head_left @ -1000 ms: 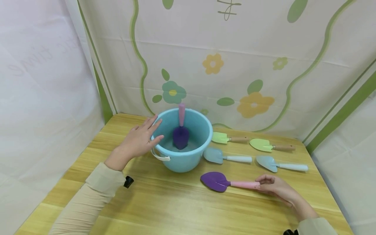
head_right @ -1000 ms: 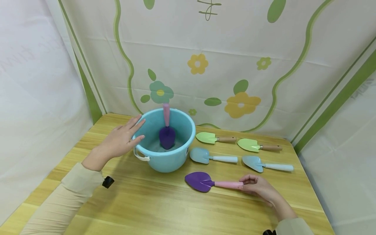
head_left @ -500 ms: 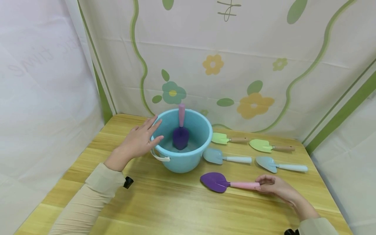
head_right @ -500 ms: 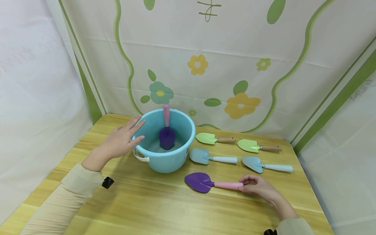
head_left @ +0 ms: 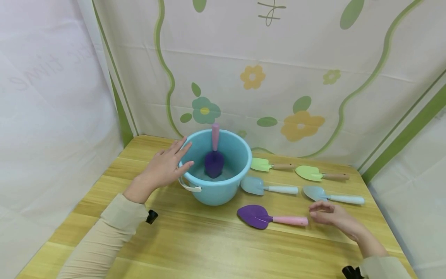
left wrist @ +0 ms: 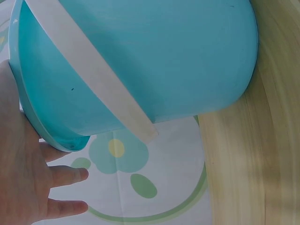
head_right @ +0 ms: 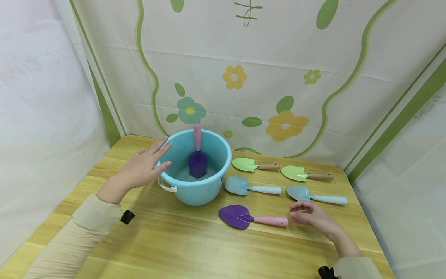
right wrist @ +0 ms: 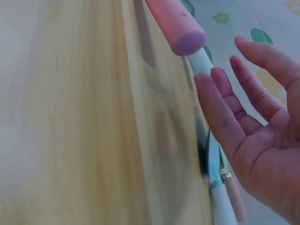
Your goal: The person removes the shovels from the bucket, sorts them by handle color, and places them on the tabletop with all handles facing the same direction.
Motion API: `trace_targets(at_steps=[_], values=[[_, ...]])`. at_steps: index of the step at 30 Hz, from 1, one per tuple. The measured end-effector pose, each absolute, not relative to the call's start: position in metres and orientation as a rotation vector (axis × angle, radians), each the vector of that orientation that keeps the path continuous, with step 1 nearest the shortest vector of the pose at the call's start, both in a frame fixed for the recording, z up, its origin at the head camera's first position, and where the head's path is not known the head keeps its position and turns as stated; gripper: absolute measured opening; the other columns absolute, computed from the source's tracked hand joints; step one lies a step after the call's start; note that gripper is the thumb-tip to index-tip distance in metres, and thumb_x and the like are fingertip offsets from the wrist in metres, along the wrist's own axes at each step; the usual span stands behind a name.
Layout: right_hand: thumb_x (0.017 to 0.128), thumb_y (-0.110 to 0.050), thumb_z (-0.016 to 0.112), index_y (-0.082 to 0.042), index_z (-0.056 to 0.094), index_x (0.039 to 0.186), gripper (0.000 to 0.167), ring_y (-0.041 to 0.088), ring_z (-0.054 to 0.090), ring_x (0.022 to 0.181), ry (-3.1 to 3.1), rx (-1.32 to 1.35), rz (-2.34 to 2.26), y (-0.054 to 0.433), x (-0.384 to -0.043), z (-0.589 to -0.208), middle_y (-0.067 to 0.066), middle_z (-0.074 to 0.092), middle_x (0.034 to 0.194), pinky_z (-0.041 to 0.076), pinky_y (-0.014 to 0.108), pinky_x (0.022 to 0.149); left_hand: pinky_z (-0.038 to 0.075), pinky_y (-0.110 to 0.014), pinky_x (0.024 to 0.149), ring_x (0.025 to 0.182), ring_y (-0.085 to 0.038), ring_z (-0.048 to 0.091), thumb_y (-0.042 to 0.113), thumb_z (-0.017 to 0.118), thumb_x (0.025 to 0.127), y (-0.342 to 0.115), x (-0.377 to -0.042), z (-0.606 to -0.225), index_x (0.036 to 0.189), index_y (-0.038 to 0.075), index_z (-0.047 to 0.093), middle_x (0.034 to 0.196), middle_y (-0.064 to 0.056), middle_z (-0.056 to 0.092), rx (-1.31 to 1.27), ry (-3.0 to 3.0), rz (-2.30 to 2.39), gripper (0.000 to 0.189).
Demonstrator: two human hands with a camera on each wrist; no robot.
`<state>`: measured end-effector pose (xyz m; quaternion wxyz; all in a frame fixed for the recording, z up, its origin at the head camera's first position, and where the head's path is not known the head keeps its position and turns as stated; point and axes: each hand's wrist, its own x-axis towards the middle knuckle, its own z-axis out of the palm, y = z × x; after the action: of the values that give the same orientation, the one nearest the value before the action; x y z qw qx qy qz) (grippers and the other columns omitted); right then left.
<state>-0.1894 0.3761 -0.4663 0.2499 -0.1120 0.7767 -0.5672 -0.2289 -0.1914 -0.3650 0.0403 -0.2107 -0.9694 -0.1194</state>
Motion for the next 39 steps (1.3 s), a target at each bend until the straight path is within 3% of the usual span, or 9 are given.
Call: trace_targets(at_steps=[9,17,26,32,39], values=[[0.105,-0.017,0.061,0.014,0.054,0.131,0.041,0.023,0.070,0.106,2.386,-0.298,-1.446,0.372,-0.193,-0.442,0.023,0.066,0.122,0.056,0.030,0.088,0.027,-0.071,0.111,0.152,-0.044,0.019,0.050,0.043,0.108,-0.192,-0.229,-0.365,0.163,0.005,0.026,0.171,-0.014,0.010,-0.650,-2.953,-0.365,0.073],[0.105,-0.015,0.059,0.010,0.057,0.130,0.035,0.016,0.069,0.106,2.498,-0.373,-1.439,0.375,-0.201,-0.422,0.009,0.069,0.123,0.053,0.024,0.088,0.027,-0.071,0.111,0.152,-0.043,0.019,0.050,0.042,0.108,-0.192,-0.229,-0.365,0.163,0.005,0.025,0.171,-0.014,0.010,-0.653,-2.953,-0.361,0.073],[0.105,-0.010,0.058,0.006,0.060,0.126,0.027,0.009,0.068,0.102,2.597,-0.486,-1.420,0.370,-0.211,-0.386,-0.011,0.070,0.113,0.054,0.022,0.084,0.028,-0.071,0.111,0.153,-0.043,0.018,0.050,0.043,0.108,-0.192,-0.228,-0.364,0.163,0.005,0.026,0.171,-0.015,0.011,-0.654,-2.953,-0.363,0.073],[0.106,-0.024,0.060,-0.003,0.063,0.129,0.032,0.009,0.068,0.103,2.733,-0.454,-1.235,0.360,-0.220,-0.357,-0.005,0.071,0.116,0.050,0.021,0.084,0.028,-0.071,0.111,0.152,-0.043,0.019,0.050,0.043,0.108,-0.192,-0.228,-0.364,0.163,0.005,0.026,0.171,-0.015,0.011,-0.651,-2.958,-0.362,0.073],[0.106,-0.020,0.060,-0.006,0.065,0.126,0.025,0.010,0.068,0.102,2.726,-0.574,-1.301,0.350,-0.231,-0.339,-0.001,0.071,0.115,0.055,0.023,0.083,0.029,-0.071,0.111,0.152,-0.043,0.020,0.050,0.043,0.108,-0.192,-0.228,-0.365,0.163,0.005,0.026,0.170,-0.015,0.011,-0.655,-2.956,-0.354,0.073]])
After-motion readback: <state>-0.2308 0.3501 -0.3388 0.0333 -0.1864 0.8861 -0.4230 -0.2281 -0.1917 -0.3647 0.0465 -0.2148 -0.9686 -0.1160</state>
